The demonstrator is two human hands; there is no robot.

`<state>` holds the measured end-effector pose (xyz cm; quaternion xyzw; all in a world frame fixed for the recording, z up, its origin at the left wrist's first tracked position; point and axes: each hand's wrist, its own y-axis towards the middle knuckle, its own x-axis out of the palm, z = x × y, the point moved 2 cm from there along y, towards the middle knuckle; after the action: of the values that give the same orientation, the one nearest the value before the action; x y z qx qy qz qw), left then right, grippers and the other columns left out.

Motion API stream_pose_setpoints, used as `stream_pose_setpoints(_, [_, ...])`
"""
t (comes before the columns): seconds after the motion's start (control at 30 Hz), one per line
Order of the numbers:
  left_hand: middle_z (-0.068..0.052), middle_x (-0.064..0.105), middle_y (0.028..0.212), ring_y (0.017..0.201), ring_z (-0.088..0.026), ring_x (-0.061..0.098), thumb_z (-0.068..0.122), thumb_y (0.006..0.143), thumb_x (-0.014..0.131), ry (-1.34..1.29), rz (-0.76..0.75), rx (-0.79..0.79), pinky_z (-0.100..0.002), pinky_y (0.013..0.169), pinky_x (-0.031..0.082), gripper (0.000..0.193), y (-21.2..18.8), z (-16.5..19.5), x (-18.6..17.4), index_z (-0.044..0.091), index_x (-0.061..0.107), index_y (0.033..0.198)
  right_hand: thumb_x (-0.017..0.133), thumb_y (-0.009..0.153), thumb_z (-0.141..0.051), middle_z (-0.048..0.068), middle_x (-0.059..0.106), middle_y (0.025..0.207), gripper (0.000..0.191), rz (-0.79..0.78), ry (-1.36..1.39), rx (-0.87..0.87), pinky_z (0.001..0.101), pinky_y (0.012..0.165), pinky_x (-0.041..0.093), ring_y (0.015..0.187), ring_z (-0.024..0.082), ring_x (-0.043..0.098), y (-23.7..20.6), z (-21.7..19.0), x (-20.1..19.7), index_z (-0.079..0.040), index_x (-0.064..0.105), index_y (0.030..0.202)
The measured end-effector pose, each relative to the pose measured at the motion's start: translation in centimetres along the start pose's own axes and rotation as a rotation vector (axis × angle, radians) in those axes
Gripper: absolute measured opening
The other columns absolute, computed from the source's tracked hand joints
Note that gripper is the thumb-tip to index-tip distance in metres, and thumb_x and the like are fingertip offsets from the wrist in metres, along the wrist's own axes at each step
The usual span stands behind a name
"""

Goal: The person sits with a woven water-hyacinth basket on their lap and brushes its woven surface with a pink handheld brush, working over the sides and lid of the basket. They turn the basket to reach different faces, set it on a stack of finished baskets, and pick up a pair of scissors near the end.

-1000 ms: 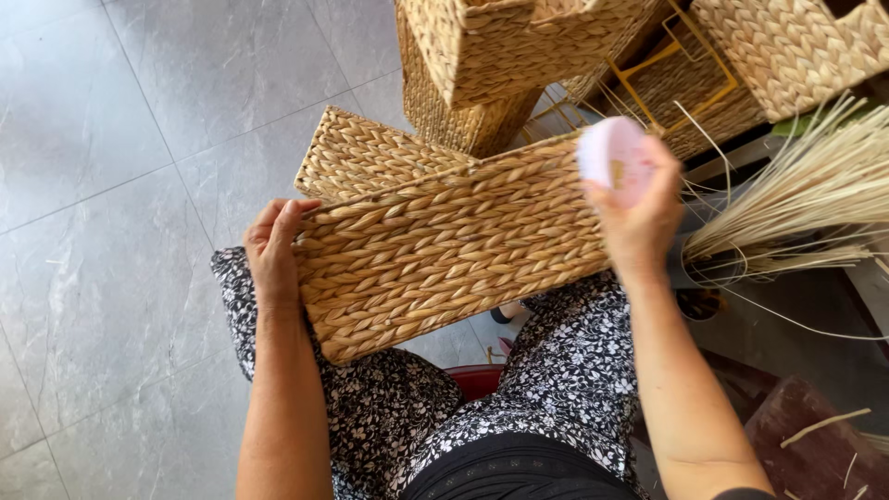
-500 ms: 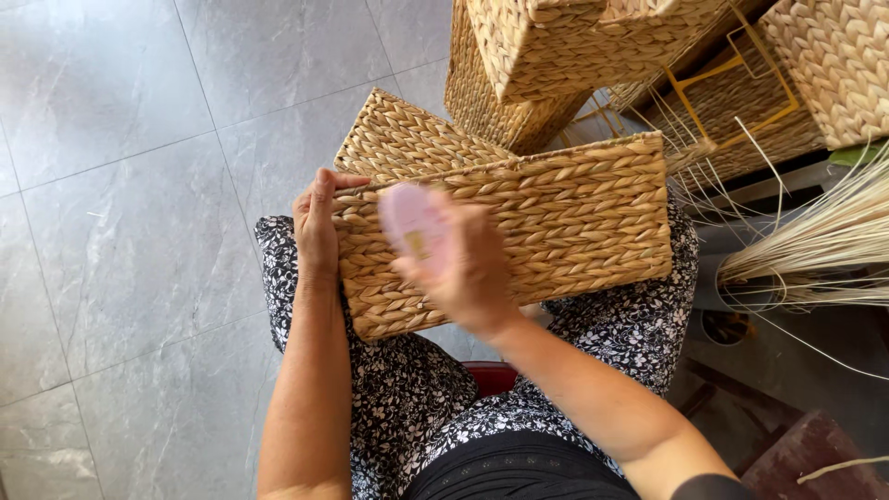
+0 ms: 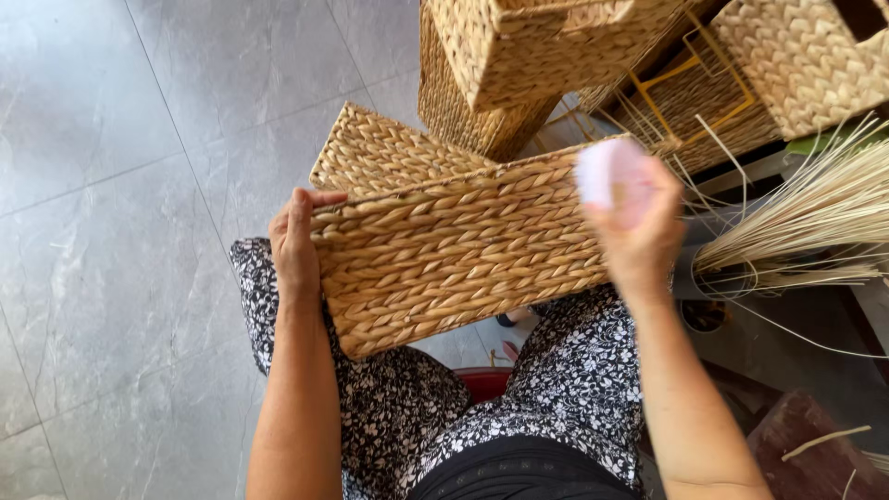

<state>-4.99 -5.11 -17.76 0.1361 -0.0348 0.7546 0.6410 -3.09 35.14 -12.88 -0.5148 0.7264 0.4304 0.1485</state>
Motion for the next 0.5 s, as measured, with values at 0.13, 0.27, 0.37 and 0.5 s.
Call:
stream_pose_setpoints(0.13, [-0.006, 0.073, 0.094, 0.082, -0.011, 0.065, 0.040, 0.110, 0.048, -0.038, -0.010, -0.048, -0.025, 0.079, 0.053, 0.047, 0.2, -0.3, 0.2, 0.001, 0.074, 0.105, 0.082, 0.102, -0.021, 0.020, 0.051, 0.143, 0.067, 0.106, -0.038, 0.070, 0.0493, 0.119, 0.049, 0.135, 0.030, 0.056, -0.9, 2.2, -2.4, -0.003, 0.036, 0.147])
stream_pose_setpoints(0.27, [-0.007, 0.072, 0.096, 0.084, -0.012, 0.066, 0.039, 0.110, 0.050, -0.079, 0.016, -0.066, -0.026, 0.079, 0.054, 0.045, 0.3, -0.2, 0.1, 0.001, 0.073, 0.105, 0.079, 0.099, -0.032, 0.018, 0.046, 0.136, 0.072, -0.007, 0.063, -0.058, 0.0454, 0.112, 0.052, 0.130, 0.031, 0.054, -4.1, -2.4, 2.6, -0.006, 0.032, 0.148])
stream_pose_setpoints(0.37, [-0.007, 0.073, 0.094, 0.082, -0.012, 0.065, 0.039, 0.109, 0.050, -0.083, 0.039, -0.125, -0.026, 0.079, 0.053, 0.044, 0.4, -0.1, -0.2, 0.001, 0.074, 0.104, 0.082, 0.089, -0.039, 0.014, 0.049, 0.122, 0.080, -0.057, -0.001, -0.139, 0.0423, 0.094, 0.054, 0.113, 0.026, 0.055, -6.3, -8.4, 6.5, -0.003, 0.038, 0.146])
stream_pose_setpoints(0.5, [-0.005, 0.073, 0.102, 0.094, -0.010, 0.063, 0.039, 0.111, 0.049, 0.033, 0.021, -0.006, -0.026, 0.092, 0.049, 0.046, 0.9, 0.3, -0.3, 0.001, 0.073, 0.104, 0.087, 0.080, -0.045, 0.009, 0.051, 0.111, 0.084, -0.244, 0.119, -0.401, 0.0426, 0.082, 0.047, 0.100, 0.023, 0.053, -8.4, -17.4, 10.4, -0.007, 0.044, 0.141])
